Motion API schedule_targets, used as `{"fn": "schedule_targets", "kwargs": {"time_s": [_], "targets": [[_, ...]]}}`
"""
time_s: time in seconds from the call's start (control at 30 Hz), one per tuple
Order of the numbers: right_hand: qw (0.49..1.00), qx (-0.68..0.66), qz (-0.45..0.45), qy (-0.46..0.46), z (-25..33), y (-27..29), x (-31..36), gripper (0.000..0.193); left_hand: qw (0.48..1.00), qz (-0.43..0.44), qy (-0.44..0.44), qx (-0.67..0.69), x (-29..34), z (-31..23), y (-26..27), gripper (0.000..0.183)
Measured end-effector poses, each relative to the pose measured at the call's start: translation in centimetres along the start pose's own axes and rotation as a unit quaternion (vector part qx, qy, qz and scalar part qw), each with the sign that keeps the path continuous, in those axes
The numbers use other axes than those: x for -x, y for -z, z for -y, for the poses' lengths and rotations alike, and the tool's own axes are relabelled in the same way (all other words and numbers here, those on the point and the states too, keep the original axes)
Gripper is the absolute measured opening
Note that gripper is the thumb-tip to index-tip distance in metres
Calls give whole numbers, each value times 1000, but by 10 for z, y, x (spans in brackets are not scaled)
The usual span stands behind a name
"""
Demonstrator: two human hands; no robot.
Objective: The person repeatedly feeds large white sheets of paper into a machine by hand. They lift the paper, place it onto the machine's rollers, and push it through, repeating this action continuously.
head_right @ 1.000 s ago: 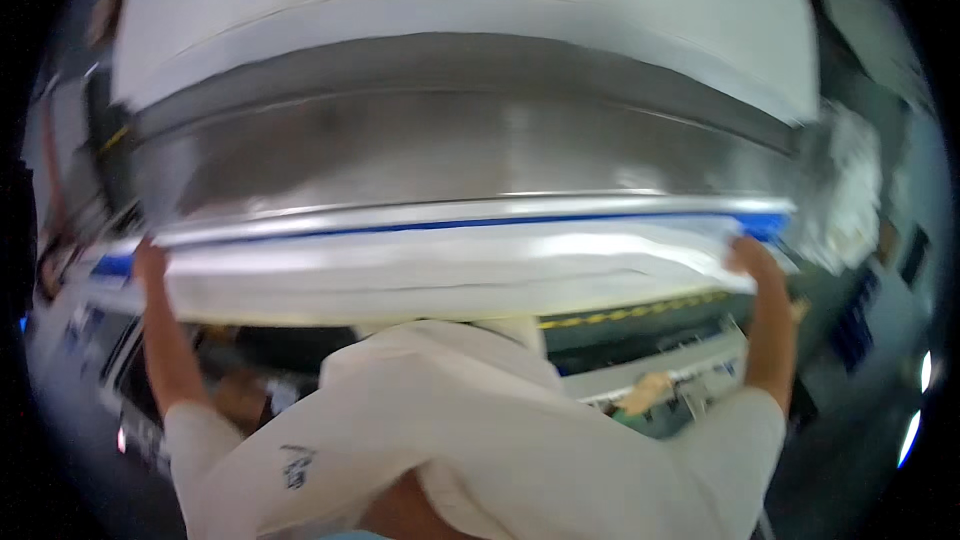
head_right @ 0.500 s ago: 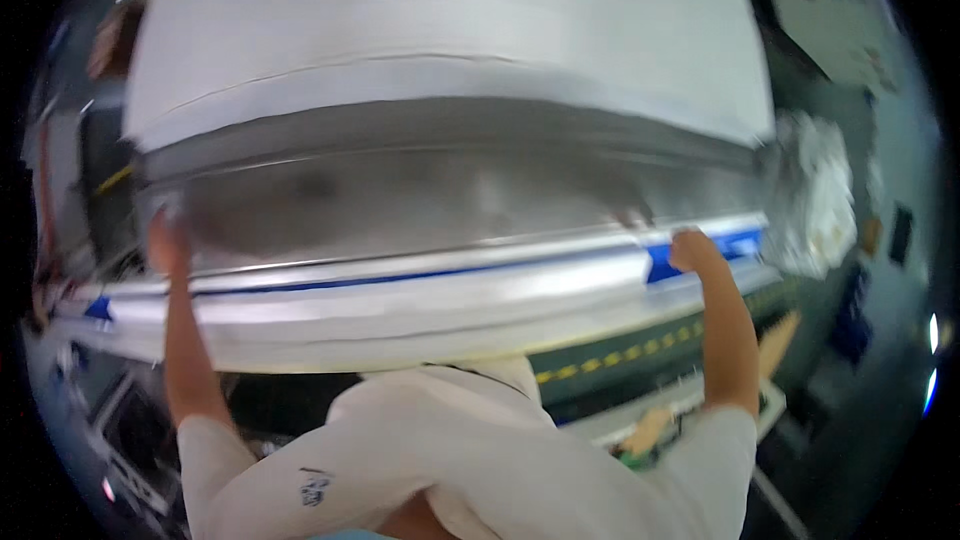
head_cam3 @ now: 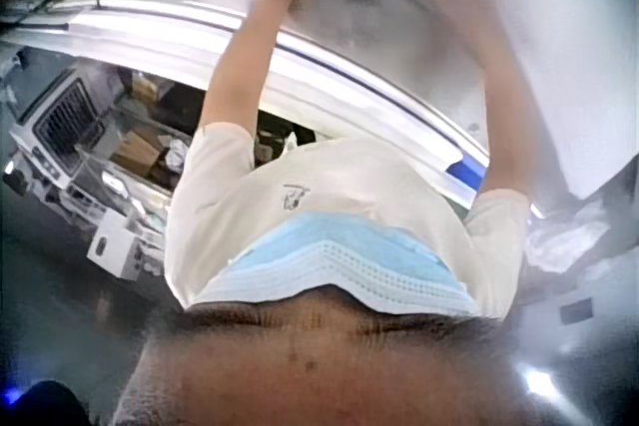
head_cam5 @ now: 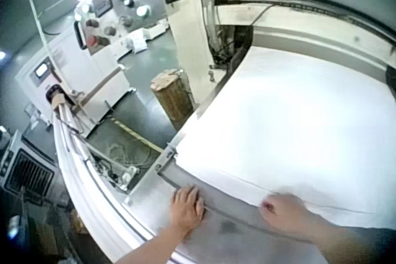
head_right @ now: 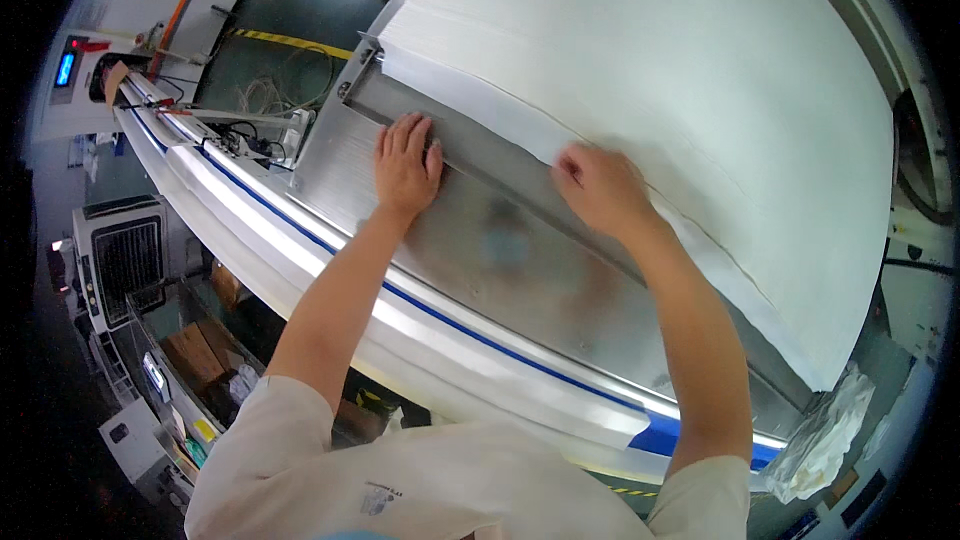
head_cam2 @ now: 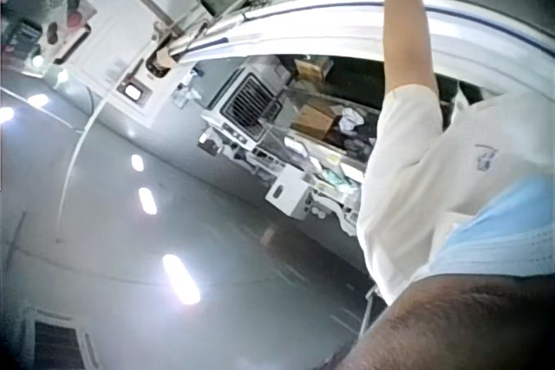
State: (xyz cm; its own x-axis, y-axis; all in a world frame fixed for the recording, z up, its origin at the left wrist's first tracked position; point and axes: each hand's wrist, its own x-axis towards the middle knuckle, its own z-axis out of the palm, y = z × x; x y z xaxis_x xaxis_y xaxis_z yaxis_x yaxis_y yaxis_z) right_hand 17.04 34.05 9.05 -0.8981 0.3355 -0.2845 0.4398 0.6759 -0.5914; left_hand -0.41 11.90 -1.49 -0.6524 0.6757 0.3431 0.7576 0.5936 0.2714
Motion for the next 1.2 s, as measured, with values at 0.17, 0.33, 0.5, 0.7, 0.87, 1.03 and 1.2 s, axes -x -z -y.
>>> {"fn": "schedule_targets", "kwargs": {"time_s": [0.17,0.33,0.5,0.7,0.87,1.03,1.2], "targets": [[991,-66,-75,90,57,-23,-155,20,1000,0,14,17,-5,0,4,36],[988,-55,-107,95,78,-37,-224,19,999,11,22,27,-6,2,7,37],[991,-25,-114,62,83,-40,-233,18,999,18,29,31,-7,5,6,39],[986,16,-155,64,79,-40,-227,17,994,-4,60,92,-26,10,12,43],[983,22,-172,66,78,-43,-226,18,992,-116,-35,30,-99,44,8,47],[979,21,-189,72,75,-45,-229,15,991,-83,-96,-36,-120,61,-2,47],[977,38,-194,77,73,-45,-229,16,992,-84,-86,-28,-115,64,-4,40]]}}
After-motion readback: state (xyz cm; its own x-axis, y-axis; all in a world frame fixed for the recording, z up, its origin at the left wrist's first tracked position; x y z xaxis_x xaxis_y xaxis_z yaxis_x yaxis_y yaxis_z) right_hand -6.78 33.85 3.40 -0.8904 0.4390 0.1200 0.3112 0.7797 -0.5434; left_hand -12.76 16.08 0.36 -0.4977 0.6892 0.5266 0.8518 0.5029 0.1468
